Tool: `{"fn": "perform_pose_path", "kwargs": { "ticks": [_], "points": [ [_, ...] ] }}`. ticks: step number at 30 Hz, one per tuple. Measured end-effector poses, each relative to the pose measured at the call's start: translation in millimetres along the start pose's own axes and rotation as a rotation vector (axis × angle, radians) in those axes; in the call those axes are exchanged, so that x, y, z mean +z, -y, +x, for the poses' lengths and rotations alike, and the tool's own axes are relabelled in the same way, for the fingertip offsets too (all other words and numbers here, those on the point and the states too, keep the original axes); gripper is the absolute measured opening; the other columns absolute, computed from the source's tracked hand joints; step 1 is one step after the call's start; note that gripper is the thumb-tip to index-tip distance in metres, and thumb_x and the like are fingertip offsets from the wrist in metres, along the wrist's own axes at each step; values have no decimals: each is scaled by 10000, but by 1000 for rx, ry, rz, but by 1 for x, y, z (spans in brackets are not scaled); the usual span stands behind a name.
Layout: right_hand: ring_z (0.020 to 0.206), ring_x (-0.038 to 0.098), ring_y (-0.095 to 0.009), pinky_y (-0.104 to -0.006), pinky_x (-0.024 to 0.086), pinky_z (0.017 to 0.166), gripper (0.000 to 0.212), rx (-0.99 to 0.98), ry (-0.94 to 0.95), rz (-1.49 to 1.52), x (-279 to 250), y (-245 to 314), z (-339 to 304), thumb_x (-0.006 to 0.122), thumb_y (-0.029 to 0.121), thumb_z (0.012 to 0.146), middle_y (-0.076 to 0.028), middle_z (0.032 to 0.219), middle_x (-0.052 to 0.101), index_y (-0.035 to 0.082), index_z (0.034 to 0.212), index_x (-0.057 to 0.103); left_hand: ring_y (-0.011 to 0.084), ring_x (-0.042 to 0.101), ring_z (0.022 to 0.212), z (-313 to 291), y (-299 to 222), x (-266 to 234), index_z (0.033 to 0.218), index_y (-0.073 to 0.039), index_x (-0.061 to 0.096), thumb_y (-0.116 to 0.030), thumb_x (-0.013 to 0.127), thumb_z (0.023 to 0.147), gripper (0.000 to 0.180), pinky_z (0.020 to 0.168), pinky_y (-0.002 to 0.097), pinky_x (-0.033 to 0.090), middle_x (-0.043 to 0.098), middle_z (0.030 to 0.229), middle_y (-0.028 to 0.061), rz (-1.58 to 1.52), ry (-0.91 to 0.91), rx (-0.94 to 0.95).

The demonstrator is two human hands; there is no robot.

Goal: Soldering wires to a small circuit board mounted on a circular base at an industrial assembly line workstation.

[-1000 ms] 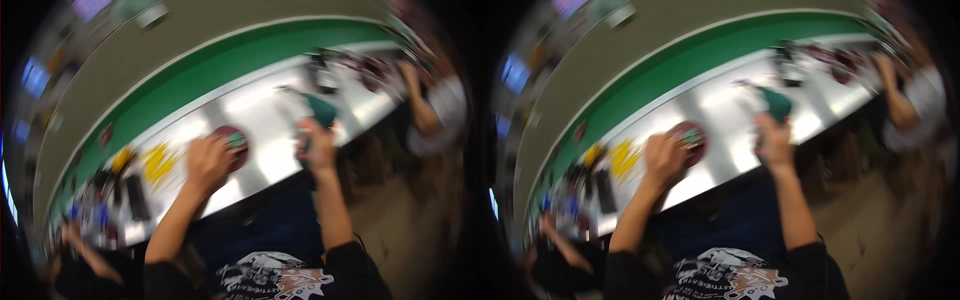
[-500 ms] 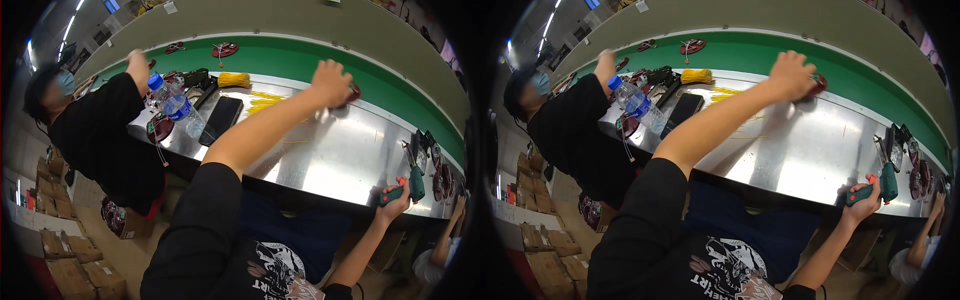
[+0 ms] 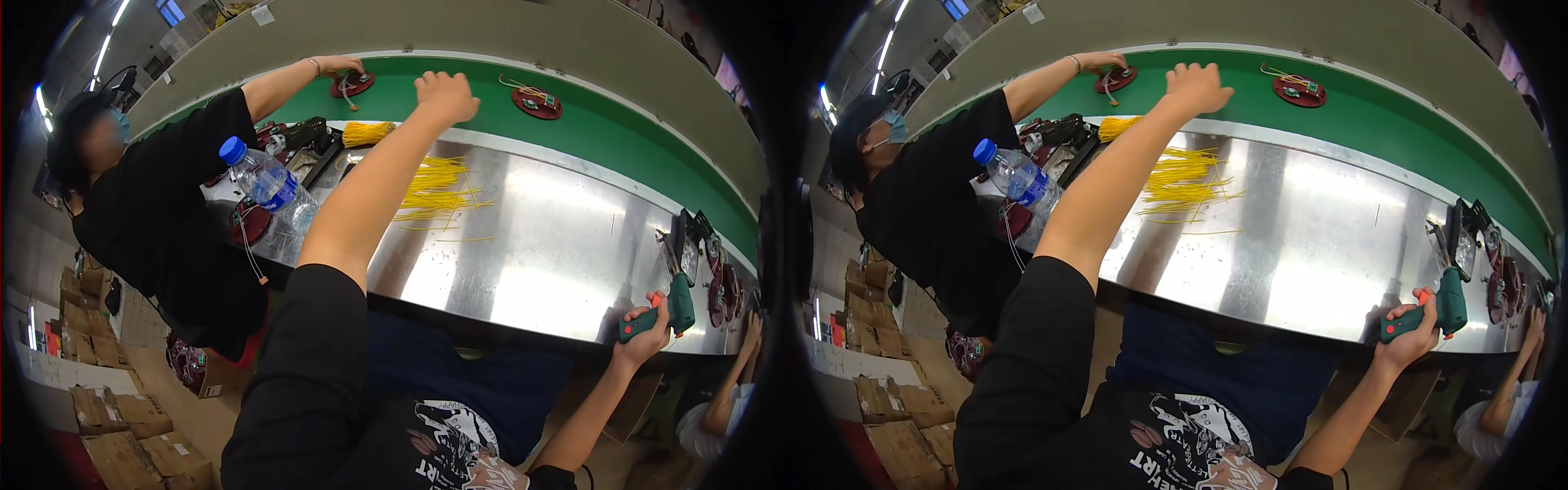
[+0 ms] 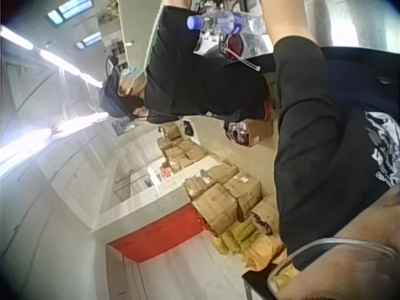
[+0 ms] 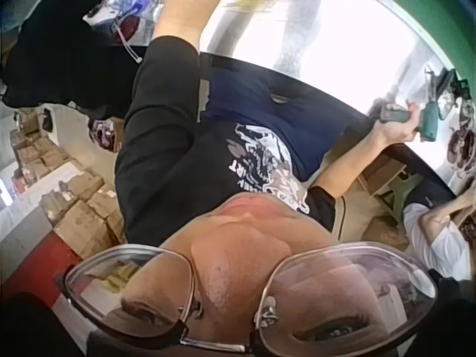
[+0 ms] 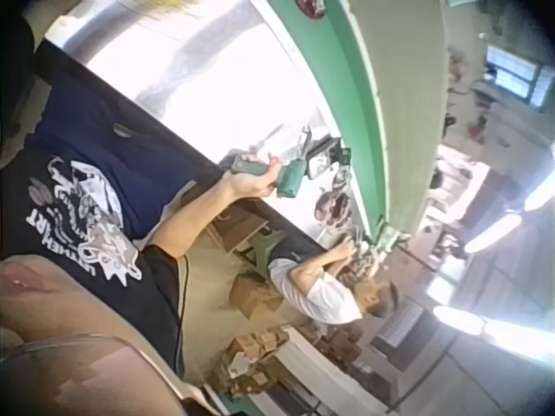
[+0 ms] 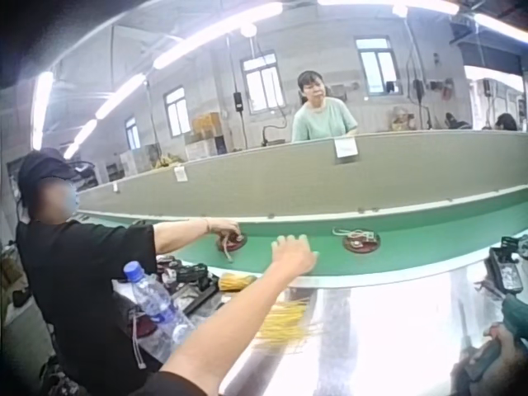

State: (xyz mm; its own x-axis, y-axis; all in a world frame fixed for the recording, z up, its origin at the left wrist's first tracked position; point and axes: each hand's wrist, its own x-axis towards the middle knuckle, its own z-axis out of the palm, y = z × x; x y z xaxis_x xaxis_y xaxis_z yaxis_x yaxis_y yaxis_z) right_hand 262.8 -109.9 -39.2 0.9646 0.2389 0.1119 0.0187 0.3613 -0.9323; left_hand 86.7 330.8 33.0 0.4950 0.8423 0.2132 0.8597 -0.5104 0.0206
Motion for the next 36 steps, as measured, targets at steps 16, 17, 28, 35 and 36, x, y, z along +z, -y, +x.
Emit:
{"fn": "perform_pose_path", "kwargs": {
  "ticks": [16, 17, 28, 35, 36],
  "points": [
    [578, 510, -102, -251, 421, 510, 333, 27, 8, -65, -6, -2, 3, 522, 286, 1002, -70, 933, 608, -20, 1090, 619, 404, 413, 1389, 33, 140, 22, 1427, -179, 539, -660, 729, 763, 842, 1112, 593, 335, 493, 1480, 129, -47, 350, -697],
    [578, 510, -102, -251, 421, 510, 333, 41, 16, -61, -7, -2, 3, 522, 286, 1002, -70, 933, 608, -20, 1090, 619, 397, 430, 1378, 40, 148, 27, 1425, -176, 541, -668, 728, 759, 849, 1104, 594, 348, 493, 1480, 123, -56, 350, -657],
    [544, 462, -103, -232, 378, 521, 354, 80, -75, -87, 7, 5, -1, 501, 318, 1011, -27, 639, 488, -6, 1107, 605, 304, 535, 1313, 42, 124, 24, 1380, -156, 591, -735, 744, 688, 915, 1061, 453, 455, 523, 1458, 118, -27, 393, -516],
    [551, 468, -104, -233, 377, 516, 363, 74, -39, -107, 3, 1, 2, 503, 322, 1011, -34, 664, 502, -9, 1123, 601, 311, 539, 1310, 50, 118, 17, 1393, -179, 581, -781, 703, 689, 934, 1054, 463, 463, 532, 1453, 92, 54, 483, -478],
    [552, 470, -105, -233, 377, 515, 364, 75, -28, -103, 2, 1, 2, 503, 323, 1011, -36, 668, 505, -9, 1126, 600, 311, 539, 1310, 50, 117, 18, 1393, -179, 581, -781, 703, 689, 934, 1054, 463, 463, 532, 1453, 92, 52, 484, -477]
  ]
}}
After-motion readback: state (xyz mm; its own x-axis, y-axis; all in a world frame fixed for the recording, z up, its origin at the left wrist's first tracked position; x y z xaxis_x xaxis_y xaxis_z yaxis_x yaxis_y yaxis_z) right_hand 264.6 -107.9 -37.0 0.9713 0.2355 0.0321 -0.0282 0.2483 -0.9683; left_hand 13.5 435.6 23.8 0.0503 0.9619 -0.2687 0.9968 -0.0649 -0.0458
